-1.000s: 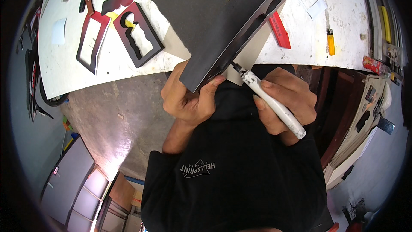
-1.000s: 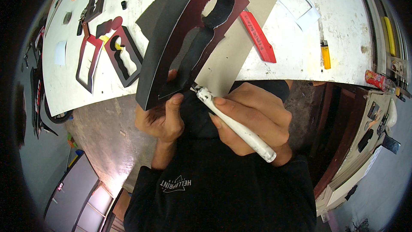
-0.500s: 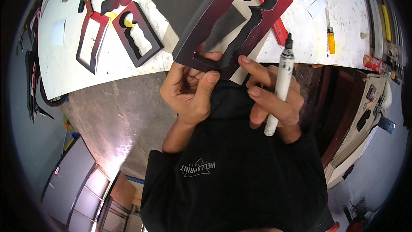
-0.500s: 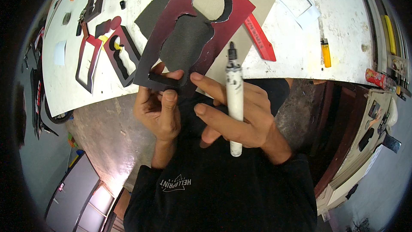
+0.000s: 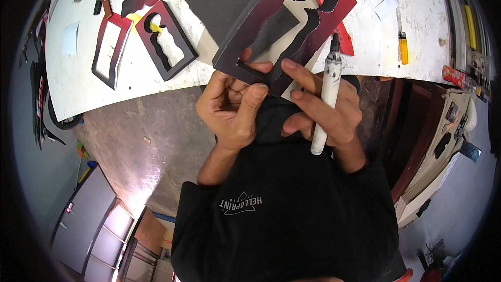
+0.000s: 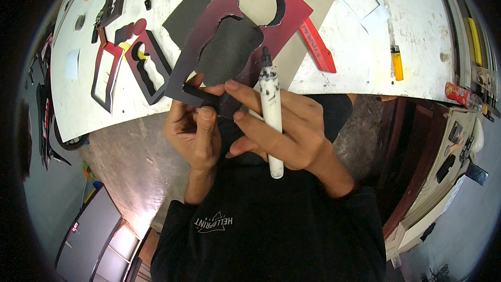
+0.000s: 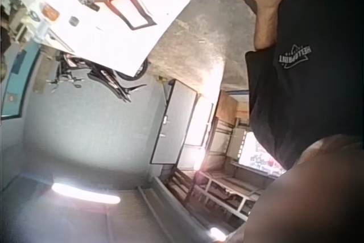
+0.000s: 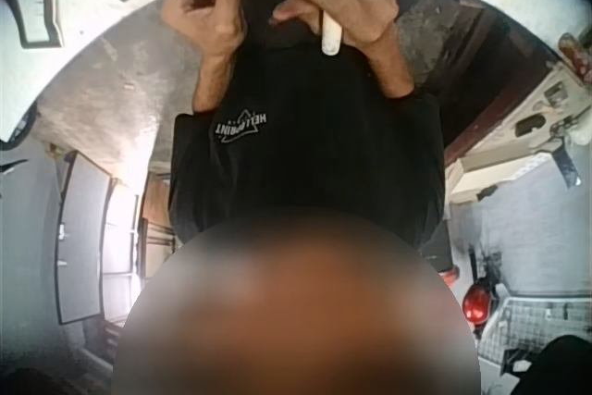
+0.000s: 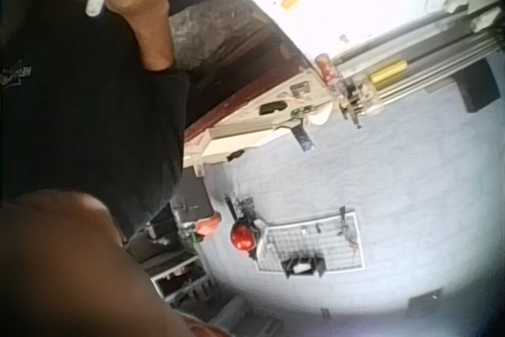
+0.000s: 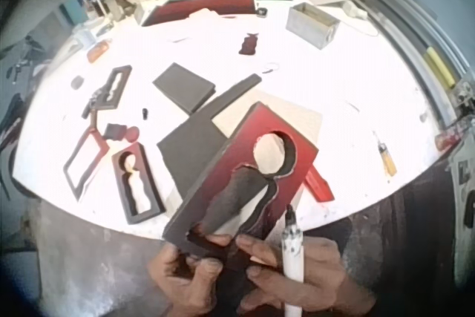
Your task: The person uses a white marker to color the cutout edges of a pink stencil placed on a dark sheet. They repeatedly rotate the stencil to reach different sides and continue marking until the edges are fully covered.
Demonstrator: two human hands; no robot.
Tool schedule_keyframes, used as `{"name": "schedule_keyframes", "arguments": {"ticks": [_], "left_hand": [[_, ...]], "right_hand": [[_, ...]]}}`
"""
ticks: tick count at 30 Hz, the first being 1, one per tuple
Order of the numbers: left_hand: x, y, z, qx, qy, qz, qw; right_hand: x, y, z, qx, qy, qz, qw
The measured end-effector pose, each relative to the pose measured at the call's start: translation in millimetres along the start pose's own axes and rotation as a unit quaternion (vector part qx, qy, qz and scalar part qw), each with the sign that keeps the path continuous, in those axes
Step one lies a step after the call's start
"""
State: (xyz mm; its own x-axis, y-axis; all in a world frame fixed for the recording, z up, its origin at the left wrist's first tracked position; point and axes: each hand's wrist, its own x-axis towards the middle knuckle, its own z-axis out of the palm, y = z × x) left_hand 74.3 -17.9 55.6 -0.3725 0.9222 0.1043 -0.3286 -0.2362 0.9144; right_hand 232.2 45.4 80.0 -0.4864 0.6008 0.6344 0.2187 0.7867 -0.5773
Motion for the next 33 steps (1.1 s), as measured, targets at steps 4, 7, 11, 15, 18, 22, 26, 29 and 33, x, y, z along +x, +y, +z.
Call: {"name": "schedule_keyframes", "arguments": {"ticks": [4,7,11,15,18,22,26,29,33], "left_hand": [[1,-3,1,-0.006,0.002,0.010,1.000],[1,-1,5,-0.002,0.023,0.006,1.000],[0,1,1,-0.007,0.015,-0.013,1.000],[0,-1,-1,0.003,0.008,-0.011,1.000],[0,0,1,0.005,0.025,-0.006,1.000],[-1,1,1,-0.004,0.016,-0.016,1.000],[0,1,1,0.000,0.020,-0.018,1.000],[0,0,3,0.003,0.032,-0.016,0.999],[0,0,2,0.001,0.027,-0.025,0.999]], "right_hand": [[-7,-2,3,0.018,0.003,-0.018,1.000],[-14,-8,6,0.022,-0.009,-0.032,0.999],[-1,-1,-2,-0.023,-0.013,0.007,1.000],[-5,-3,0,-0.010,-0.007,-0.013,1.000],[-13,-6,3,0.009,-0.028,-0.055,0.998],[-2,0,-4,-0.028,-0.016,-0.008,0.999],[-4,-2,-3,-0.031,-0.017,-0.001,0.999],[-6,-11,-4,-0.013,-0.063,-0.040,0.997],[-2,1,-9,-0.062,-0.034,0.021,0.997]]}}
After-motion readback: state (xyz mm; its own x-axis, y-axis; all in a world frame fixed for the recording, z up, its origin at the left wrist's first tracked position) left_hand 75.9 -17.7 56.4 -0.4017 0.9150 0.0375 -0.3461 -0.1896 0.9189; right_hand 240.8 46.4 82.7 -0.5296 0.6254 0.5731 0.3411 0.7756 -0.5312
